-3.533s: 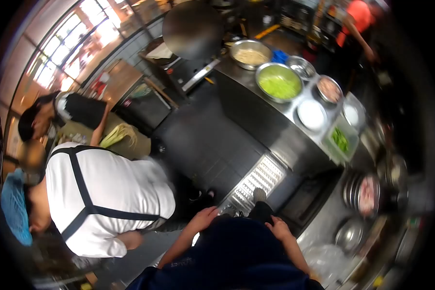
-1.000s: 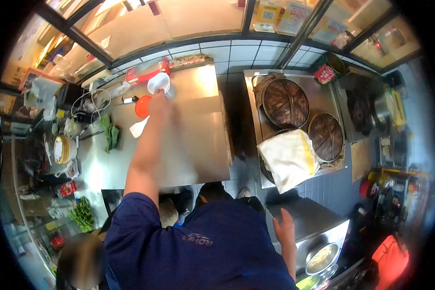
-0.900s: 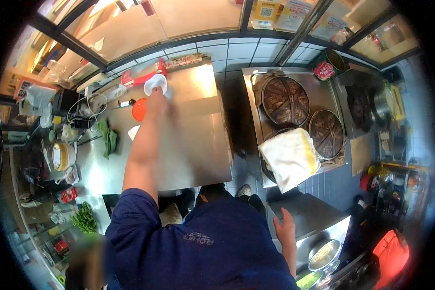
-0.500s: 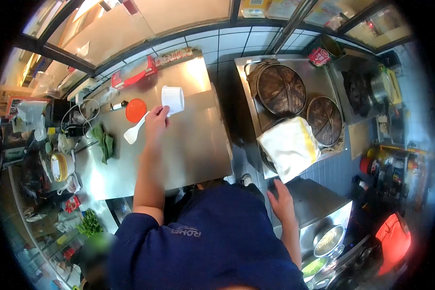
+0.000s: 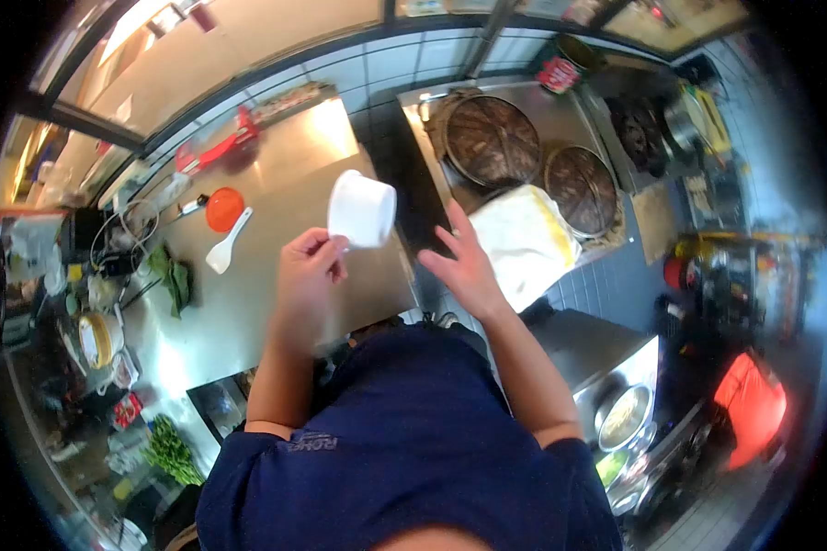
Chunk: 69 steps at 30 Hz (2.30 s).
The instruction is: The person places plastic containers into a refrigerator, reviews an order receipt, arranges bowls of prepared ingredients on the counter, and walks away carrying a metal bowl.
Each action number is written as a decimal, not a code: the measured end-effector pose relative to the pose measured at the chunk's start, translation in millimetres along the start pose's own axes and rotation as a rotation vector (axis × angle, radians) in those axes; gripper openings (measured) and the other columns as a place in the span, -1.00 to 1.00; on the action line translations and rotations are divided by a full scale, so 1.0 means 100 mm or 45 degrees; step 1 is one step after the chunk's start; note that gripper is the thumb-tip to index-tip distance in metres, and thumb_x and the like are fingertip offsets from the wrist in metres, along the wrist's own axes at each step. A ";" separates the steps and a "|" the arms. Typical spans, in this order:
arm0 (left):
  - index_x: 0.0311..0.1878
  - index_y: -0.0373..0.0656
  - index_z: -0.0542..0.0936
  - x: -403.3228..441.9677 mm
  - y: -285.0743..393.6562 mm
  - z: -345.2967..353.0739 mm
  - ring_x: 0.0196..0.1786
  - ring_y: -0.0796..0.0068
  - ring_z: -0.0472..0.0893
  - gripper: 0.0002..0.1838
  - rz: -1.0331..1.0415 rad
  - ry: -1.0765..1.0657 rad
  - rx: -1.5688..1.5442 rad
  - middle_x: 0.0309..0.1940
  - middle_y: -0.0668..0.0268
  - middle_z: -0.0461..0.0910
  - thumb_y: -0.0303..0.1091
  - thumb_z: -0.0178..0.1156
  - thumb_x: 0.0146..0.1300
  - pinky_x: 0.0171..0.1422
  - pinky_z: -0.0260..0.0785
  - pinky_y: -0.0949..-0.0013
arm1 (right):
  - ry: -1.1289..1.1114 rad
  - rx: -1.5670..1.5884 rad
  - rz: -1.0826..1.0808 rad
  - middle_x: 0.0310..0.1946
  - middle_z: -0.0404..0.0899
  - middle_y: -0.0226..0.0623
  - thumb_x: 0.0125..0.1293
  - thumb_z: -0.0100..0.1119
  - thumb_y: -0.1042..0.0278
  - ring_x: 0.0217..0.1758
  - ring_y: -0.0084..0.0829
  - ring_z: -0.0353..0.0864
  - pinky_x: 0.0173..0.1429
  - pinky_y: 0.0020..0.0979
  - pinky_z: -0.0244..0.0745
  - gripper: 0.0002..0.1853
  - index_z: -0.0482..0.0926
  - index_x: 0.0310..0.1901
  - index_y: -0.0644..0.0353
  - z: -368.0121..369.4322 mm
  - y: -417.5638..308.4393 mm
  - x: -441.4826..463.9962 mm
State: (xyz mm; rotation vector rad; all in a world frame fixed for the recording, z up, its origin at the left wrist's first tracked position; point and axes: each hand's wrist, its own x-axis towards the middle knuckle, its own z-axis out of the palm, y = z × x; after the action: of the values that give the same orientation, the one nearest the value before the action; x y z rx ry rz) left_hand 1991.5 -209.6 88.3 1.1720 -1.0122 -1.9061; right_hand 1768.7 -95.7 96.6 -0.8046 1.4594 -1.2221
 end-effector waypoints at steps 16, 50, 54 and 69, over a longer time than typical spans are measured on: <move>-0.02 -0.32 0.66 -0.36 -0.20 0.43 -0.43 0.64 0.64 -0.80 -0.083 -0.610 0.285 -0.46 0.31 0.66 -0.42 0.16 0.43 -0.39 0.41 0.59 | -0.114 0.147 0.023 0.28 0.42 -0.10 0.35 0.30 0.42 0.33 -0.35 0.42 0.42 -0.31 0.31 -0.18 0.06 0.55 0.28 -0.22 0.15 -0.29; -0.19 -0.17 0.54 0.84 -1.12 -1.41 -0.29 0.05 0.68 -0.82 0.567 0.338 2.351 -0.27 0.17 0.60 -0.33 0.27 0.21 -0.22 0.58 0.04 | 0.312 1.153 0.021 0.23 0.53 -0.12 0.42 -0.20 -0.04 0.29 -0.13 0.52 0.35 -0.05 0.46 -0.38 0.43 0.30 0.27 -0.71 0.83 -0.97; -0.12 -0.18 0.56 0.71 -1.02 -1.20 -0.24 0.02 0.68 -0.79 0.690 0.444 2.153 -0.17 0.10 0.59 -0.30 0.25 0.24 -0.19 0.57 0.02 | 0.520 1.374 0.053 0.24 0.53 -0.14 0.44 -0.27 -0.02 0.30 -0.14 0.53 0.35 -0.03 0.48 -0.39 0.43 0.32 0.23 -0.61 0.71 -1.12; -0.09 -0.33 0.61 -0.59 -1.17 2.06 -0.58 0.73 0.44 -0.79 -0.045 -1.291 0.780 -0.53 0.44 0.55 -0.36 0.14 0.47 -0.51 0.24 0.57 | 0.747 1.506 -0.141 0.13 0.63 -0.33 0.51 -0.11 0.04 0.17 -0.39 0.60 0.29 -0.22 0.49 -0.55 0.53 0.22 0.13 -0.80 1.28 -2.04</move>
State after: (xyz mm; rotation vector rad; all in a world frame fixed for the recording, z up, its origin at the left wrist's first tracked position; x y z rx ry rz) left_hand 1807.4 -49.9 71.3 0.4124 -2.2243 -2.3172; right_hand 1757.8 148.3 27.9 0.3157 0.8153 -2.1568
